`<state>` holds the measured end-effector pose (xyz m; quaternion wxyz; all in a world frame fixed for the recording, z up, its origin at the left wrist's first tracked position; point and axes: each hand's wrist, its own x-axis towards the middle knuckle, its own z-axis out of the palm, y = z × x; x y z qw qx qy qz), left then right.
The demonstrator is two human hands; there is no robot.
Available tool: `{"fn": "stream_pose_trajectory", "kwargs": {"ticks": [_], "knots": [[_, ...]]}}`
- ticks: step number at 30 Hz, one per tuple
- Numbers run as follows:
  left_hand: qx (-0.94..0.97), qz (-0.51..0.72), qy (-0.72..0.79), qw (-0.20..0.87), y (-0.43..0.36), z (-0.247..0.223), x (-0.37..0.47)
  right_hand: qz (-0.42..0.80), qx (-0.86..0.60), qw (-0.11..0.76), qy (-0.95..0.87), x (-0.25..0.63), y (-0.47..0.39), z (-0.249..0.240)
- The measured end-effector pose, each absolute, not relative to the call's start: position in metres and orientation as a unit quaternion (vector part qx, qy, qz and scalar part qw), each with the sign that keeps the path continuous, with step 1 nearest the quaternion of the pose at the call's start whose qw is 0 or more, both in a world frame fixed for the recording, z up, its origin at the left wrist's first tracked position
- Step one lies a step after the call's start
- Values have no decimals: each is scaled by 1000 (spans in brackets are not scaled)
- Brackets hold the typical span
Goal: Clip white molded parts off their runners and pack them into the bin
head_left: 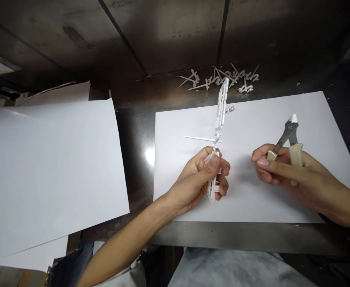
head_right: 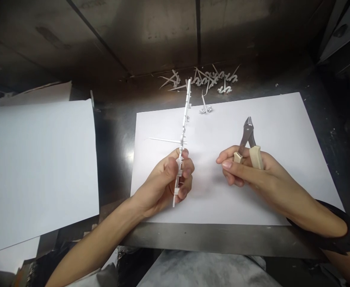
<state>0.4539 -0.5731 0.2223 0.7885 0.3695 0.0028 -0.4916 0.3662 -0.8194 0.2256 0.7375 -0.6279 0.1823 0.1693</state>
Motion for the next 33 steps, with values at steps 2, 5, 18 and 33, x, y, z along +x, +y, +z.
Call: {"fn": "stream_pose_trajectory", "kwargs": {"ticks": [2, 5, 18, 33], "knots": [[371, -498, -5, 784, -573, 223, 455, 161, -648, 721, 185, 364, -822, 223], [381, -522, -12, 763, -573, 224, 458, 148, -687, 687, 185, 361, -827, 218], [330, -537, 69, 773, -573, 224, 459, 138, -666, 714, 166, 368, -818, 229], [285, -533, 107, 790, -574, 227, 461, 150, -638, 734, 177, 368, -818, 228]]}}
